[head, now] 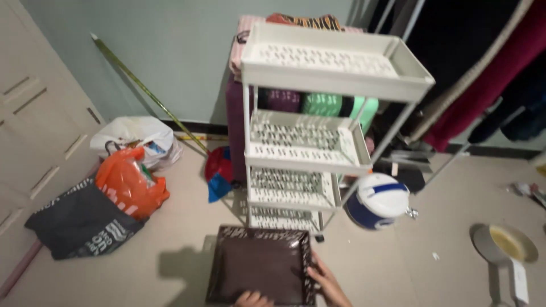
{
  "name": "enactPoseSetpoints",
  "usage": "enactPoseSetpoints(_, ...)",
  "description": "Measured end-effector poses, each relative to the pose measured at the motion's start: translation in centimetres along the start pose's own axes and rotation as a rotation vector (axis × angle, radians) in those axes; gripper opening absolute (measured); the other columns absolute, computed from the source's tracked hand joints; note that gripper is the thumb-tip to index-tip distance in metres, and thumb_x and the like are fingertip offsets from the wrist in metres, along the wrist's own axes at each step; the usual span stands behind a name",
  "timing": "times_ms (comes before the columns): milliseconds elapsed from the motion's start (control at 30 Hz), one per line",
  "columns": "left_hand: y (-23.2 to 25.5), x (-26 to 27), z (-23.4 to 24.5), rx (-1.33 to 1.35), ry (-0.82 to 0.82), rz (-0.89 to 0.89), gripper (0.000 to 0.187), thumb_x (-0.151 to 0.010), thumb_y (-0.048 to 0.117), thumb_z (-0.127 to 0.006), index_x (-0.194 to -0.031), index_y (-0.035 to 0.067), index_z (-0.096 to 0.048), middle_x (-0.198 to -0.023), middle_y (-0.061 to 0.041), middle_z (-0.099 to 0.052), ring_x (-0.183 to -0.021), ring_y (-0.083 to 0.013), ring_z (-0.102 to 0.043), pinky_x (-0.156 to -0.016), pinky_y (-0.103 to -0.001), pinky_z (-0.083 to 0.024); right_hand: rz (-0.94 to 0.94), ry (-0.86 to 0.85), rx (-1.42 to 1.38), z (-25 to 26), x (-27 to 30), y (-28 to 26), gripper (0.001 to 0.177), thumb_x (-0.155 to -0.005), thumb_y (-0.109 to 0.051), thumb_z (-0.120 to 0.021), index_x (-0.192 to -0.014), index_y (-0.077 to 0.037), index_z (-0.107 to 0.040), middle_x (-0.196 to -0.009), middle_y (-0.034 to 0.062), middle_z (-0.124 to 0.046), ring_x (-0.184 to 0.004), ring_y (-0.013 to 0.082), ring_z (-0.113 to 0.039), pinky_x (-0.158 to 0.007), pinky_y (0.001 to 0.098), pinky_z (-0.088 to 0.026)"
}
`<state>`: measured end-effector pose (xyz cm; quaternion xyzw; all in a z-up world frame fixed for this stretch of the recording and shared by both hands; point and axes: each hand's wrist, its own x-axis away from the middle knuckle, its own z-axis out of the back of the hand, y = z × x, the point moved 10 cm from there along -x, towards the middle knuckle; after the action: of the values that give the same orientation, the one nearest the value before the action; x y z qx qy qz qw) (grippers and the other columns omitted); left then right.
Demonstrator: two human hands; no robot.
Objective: Assembling and cleaning a white plastic multi-tier rolling shelf.
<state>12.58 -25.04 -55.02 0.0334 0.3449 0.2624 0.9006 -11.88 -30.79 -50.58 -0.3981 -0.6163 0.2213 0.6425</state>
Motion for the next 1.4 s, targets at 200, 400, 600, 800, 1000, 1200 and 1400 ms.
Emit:
enactPoseSetpoints(200,5.8,-8.9,6.5,0.011,-0.061,-0.132,0.038,-0.091,0.020,-0.069,-0.127,0.005,-0.074,-0.109,-0.005,-0.069,-0.102,-0.0226,-0.063,-0.087,-0.040,-0.049,0.485,-0.081,-0.154,4.6,3.6,-1.6,0.075,-0.087,-0.016,-0.066,-0.157,-0.012,-0.041,-0.146,0.0047,-0.056,-0.124,0.0179,-0.053,-0.097,0.0294,-0.046)
enactPoseSetpoints(400,1.6,-12.3,18.8,0.026,0.499,0.133,0.057,-0.100,0.052,-0.048,-0.140,0.011,-0.055,-0.146,-0.008,-0.055,-0.140,-0.0261,-0.046,-0.116,-0.055,-0.030,0.670,-0.002,-0.390,9.5,5.4,-5.2,0.064,-0.090,-0.016,-0.057,-0.152,-0.001,-0.052,-0.116,0.0063,-0.068,-0.092,0.0155,-0.062,-0.079,0.0301,-0.051)
enactPoseSetpoints(600,-7.7,-11.1,13.6,1.128,0.556,0.598,0.077,-0.100,0.057,-0.034,-0.161,0.011,-0.023,-0.169,-0.005,-0.026,-0.155,-0.0217,-0.024,-0.122,-0.042,-0.018,0.725,-0.045,-0.476,8.8,7.3,-9.1,0.064,-0.087,-0.020,-0.059,-0.148,-0.004,-0.051,-0.118,0.0058,-0.068,-0.094,0.0158,-0.065,-0.081,0.0310,-0.054)
enactPoseSetpoints(800,-10.9,-11.7,7.8,1.300,0.606,0.583,0.066,-0.100,0.028,-0.051,-0.159,0.005,-0.032,-0.168,-0.007,-0.031,-0.154,-0.0196,-0.026,-0.122,-0.036,-0.020,0.712,-0.038,-0.515,9.6,1.7,-7.2,0.065,-0.085,-0.025,-0.063,-0.149,-0.012,-0.056,-0.106,0.0058,-0.067,-0.081,0.0193,-0.062,-0.067,0.0349,-0.054)
enactPoseSetpoints(1000,-15.0,-13.8,1.9,1.868,0.332,0.085,0.077,-0.101,0.025,-0.053,-0.162,0.006,-0.010,-0.166,-0.017,-0.028,-0.152,-0.0301,-0.031,-0.123,-0.042,-0.023,0.477,-0.024,-0.541,10.3,-2.3,-4.8,0.054,-0.083,-0.026,-0.063,-0.135,-0.012,-0.065,-0.103,0.0089,-0.074,-0.085,0.0240,-0.068,-0.074,0.0382,-0.056)
enactPoseSetpoints(1200,-16.9,-11.9,0.7,1.742,0.385,0.386,0.085,-0.091,0.022,-0.055,-0.163,0.007,-0.013,-0.163,-0.020,-0.032,-0.147,-0.0316,-0.038,-0.119,-0.044,-0.028,0.500,-0.068,-0.595,9.7,-4.3,-4.1,0.042,-0.086,-0.028,-0.064,-0.124,-0.011,-0.068,-0.098,0.0089,-0.071,-0.083,0.0261,-0.066,-0.074,0.0400,-0.053)
enactPoseSetpoints(1400,-16.6,-11.5,2.3,1.792,0.440,0.409,0.086,-0.086,0.020,-0.053,-0.162,0.009,-0.015,-0.162,-0.019,-0.032,-0.145,-0.0315,-0.040,-0.118,-0.044,-0.030,0.545,-0.035,-0.555,7.2,-1.1,-5.8,0.043,-0.084,-0.026,-0.061,-0.125,-0.017,-0.069,-0.099,0.0033,-0.070,-0.083,0.0218,-0.064,-0.075,0.0365,-0.051)
